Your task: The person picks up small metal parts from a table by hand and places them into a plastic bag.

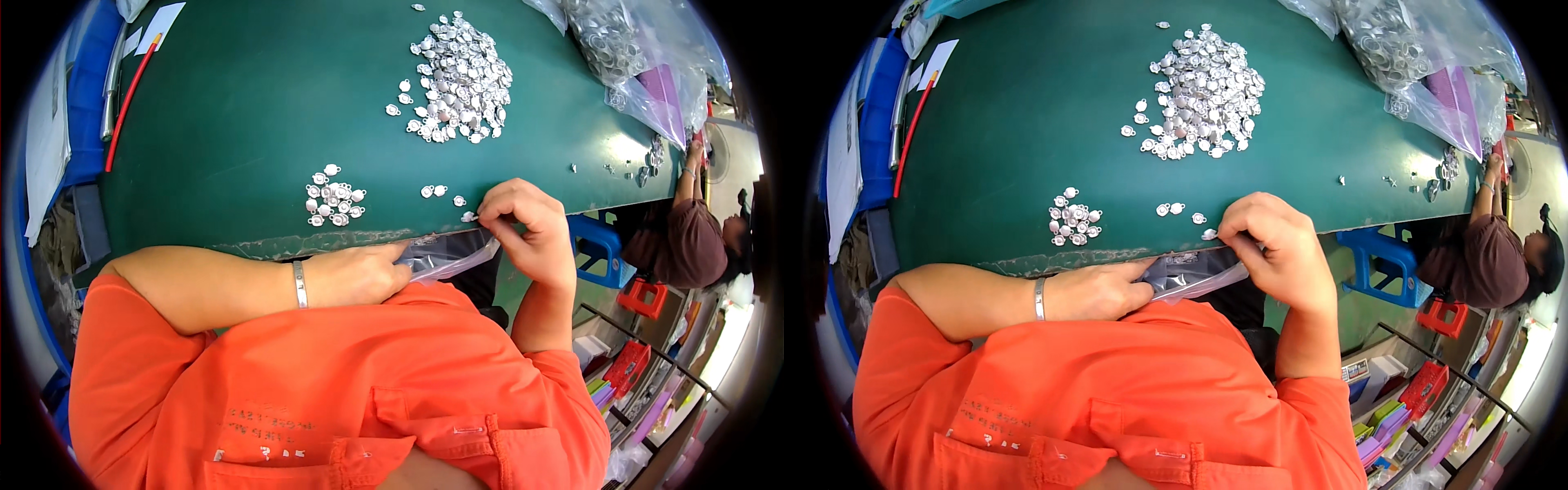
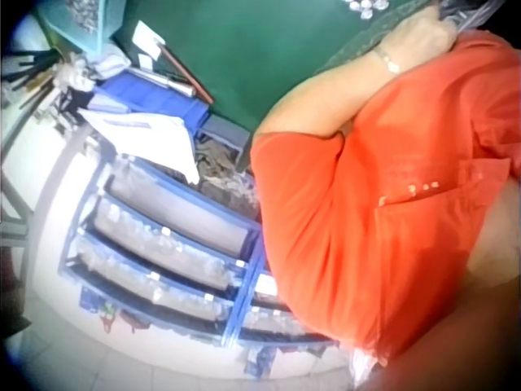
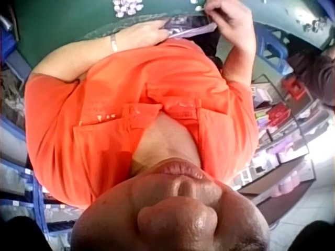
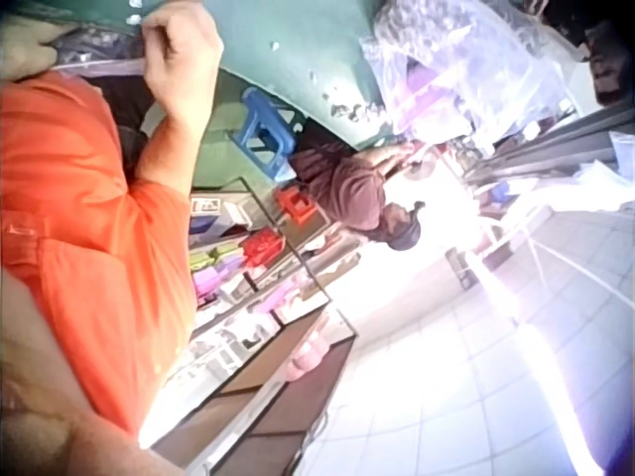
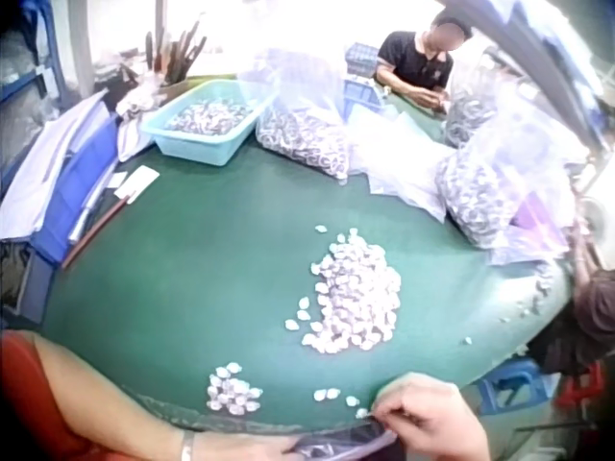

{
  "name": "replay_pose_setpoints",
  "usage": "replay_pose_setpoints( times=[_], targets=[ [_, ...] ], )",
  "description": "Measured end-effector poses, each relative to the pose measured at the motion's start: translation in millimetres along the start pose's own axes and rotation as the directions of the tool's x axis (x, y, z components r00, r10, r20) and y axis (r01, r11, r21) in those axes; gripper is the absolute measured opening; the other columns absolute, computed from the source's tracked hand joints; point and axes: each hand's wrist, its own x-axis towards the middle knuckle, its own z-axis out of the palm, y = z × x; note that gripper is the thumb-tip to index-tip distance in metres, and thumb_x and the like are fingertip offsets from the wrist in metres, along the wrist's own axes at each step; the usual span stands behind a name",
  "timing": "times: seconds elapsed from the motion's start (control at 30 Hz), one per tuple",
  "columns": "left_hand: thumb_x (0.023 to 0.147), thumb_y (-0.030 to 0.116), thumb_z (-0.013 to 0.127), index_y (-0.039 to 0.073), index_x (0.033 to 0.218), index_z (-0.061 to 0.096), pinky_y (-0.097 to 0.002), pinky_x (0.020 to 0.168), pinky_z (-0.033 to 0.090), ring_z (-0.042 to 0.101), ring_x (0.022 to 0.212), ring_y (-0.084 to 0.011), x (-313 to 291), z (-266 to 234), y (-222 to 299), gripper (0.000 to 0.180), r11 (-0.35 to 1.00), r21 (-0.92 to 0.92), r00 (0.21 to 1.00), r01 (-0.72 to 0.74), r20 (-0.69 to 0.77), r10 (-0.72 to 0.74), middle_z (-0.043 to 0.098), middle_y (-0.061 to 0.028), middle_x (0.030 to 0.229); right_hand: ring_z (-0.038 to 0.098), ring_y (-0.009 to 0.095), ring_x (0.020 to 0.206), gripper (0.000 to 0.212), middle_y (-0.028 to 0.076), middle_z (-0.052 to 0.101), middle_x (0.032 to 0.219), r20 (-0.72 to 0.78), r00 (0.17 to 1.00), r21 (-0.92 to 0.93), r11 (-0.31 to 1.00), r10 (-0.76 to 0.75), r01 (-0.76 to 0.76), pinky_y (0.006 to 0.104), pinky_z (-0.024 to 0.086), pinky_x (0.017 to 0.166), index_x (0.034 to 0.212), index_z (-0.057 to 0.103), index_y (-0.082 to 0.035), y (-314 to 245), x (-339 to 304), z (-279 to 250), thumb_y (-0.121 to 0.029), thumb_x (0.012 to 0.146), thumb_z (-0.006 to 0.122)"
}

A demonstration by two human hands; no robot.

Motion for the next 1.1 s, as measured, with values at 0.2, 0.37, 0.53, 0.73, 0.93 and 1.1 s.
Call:
replay_pose_setpoints(
  times=[0.2,0.37,0.53,0.73,0.93,1.1],
  targets=[
    [0.08,0.007,0.056,-0.006,0.08,0.058,-0.0388,0.089,0.05,0.056,0.11,-0.0417,-0.3,0.6,2.3,0.014,1.0,-0.01,0.999,-0.024,-0.046,0.023,0.044,-0.0345,0.132,0.061,0.026,0.075,0.02,0.008,0.066,0.083,-0.168,0.968,-0.146,0.976,-0.187,0.163,0.0323,0.049,0.068,0.082,0.062,-0.004,-4.1,16.9,19.9,0.012,0.07,0.066],
    [0.08,0.008,0.055,-0.006,0.081,0.059,-0.0383,0.09,0.049,0.056,0.112,-0.0422,0.3,-0.6,1.9,0.015,1.0,-0.015,1.0,-0.02,-0.015,0.02,0.043,-0.0349,0.132,0.06,0.025,0.076,0.019,0.005,0.067,0.083,-0.116,0.948,-0.224,0.937,-0.297,0.267,0.0333,0.048,0.068,0.081,0.061,-0.005,-5.9,31.0,31.4,0.01,0.071,0.067],
    [0.08,0.008,0.055,-0.007,0.082,0.059,-0.0386,0.09,0.049,0.056,0.112,-0.0425,-0.3,-1.9,2.1,0.015,0.999,-0.049,1.0,-0.011,-0.007,0.01,0.042,-0.0351,0.134,0.062,0.024,0.075,0.02,0.005,0.066,0.08,-0.073,0.976,-0.125,0.972,-0.207,0.197,0.0315,0.048,0.07,0.078,0.058,-0.005,-0.4,25.8,27.7,0.011,0.07,0.066],
    [0.079,0.008,0.056,-0.007,0.081,0.059,-0.0383,0.089,0.049,0.056,0.11,-0.0425,-0.6,1.0,0.5,0.016,0.999,-0.051,1.0,0.013,0.013,-0.012,0.042,-0.0354,0.134,0.064,0.022,0.077,0.022,0.004,0.069,0.084,-0.046,0.985,-0.134,0.978,-0.165,0.157,0.0319,0.046,0.071,0.08,0.06,-0.007,-2.0,21.2,11.5,0.011,0.069,0.064],
    [0.078,0.008,0.057,-0.008,0.079,0.06,-0.0384,0.088,0.049,0.057,0.109,-0.0418,-0.1,4.8,-1.5,0.016,0.999,-0.013,0.997,-0.041,-0.065,0.04,0.046,-0.0354,0.128,0.062,0.024,0.079,0.018,0.002,0.068,0.089,0.02,0.913,-0.277,0.875,-0.407,0.396,0.0333,0.042,0.072,0.082,0.061,-0.007,-4.6,42.5,32.9,0.005,0.07,0.065],
    [0.078,0.008,0.057,-0.008,0.079,0.06,-0.0379,0.088,0.05,0.057,0.111,-0.0416,-0.1,2.8,0.5,0.016,0.999,-0.023,0.998,-0.035,-0.054,0.034,0.046,-0.0361,0.127,0.064,0.018,0.078,0.021,0.008,0.066,0.086,-0.068,0.998,0.27,0.963,-0.006,0.024,0.0288,0.05,0.071,0.082,0.057,-0.002,-6.4,29.9,33.2,0.015,0.073,0.064]
  ],
)
